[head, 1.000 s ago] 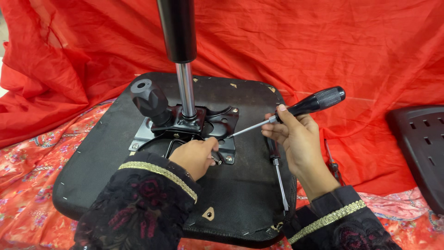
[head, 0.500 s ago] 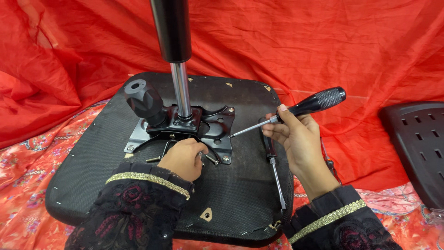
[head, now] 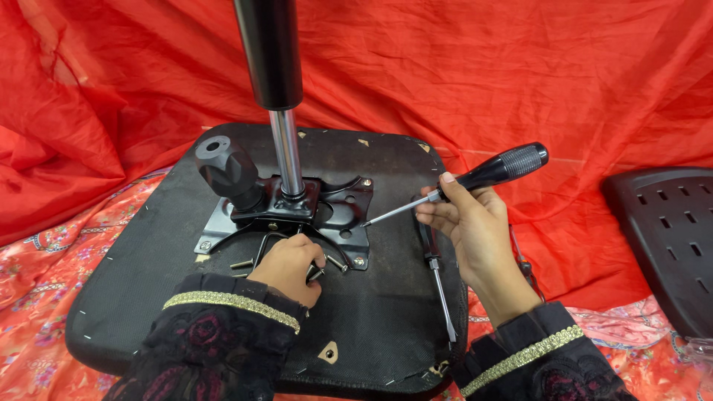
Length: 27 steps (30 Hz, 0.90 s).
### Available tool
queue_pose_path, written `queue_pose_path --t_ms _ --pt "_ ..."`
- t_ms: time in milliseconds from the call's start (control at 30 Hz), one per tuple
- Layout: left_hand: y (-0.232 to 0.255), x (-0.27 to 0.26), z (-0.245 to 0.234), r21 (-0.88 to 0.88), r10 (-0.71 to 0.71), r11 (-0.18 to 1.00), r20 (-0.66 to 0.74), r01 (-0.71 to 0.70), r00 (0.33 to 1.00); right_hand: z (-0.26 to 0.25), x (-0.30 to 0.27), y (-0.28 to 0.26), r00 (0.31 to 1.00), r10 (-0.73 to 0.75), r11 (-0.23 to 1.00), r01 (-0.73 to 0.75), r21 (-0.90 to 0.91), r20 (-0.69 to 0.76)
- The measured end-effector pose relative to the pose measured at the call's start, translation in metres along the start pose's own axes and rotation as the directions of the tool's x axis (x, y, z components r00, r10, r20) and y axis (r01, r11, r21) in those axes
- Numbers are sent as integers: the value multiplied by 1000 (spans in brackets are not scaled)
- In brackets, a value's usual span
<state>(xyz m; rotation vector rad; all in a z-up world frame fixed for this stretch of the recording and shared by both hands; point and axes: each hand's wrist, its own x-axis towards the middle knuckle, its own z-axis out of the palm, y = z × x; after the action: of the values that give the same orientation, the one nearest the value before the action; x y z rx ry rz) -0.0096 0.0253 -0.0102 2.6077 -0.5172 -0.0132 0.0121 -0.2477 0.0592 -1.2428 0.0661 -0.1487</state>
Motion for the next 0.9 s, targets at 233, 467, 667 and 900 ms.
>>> queue_pose_path --t_ms 233,467,667,900 --pt "2 0 2 27 -144 989 -25 145 989 9 1 4 1000 -5 1000 5 -13 16" --pt "-9 5 17 -11 -51 999 -114 50 992 26 3 17 994 -7 999 3 41 112" --pt "-7 5 13 -150 57 981 -366 -120 929 56 -1 26 967 -63 998 53 45 245" --pt "17 -23 -26 -496 -184 868 -369 -26 911 107 -11 20 951 -85 992 52 114 299"
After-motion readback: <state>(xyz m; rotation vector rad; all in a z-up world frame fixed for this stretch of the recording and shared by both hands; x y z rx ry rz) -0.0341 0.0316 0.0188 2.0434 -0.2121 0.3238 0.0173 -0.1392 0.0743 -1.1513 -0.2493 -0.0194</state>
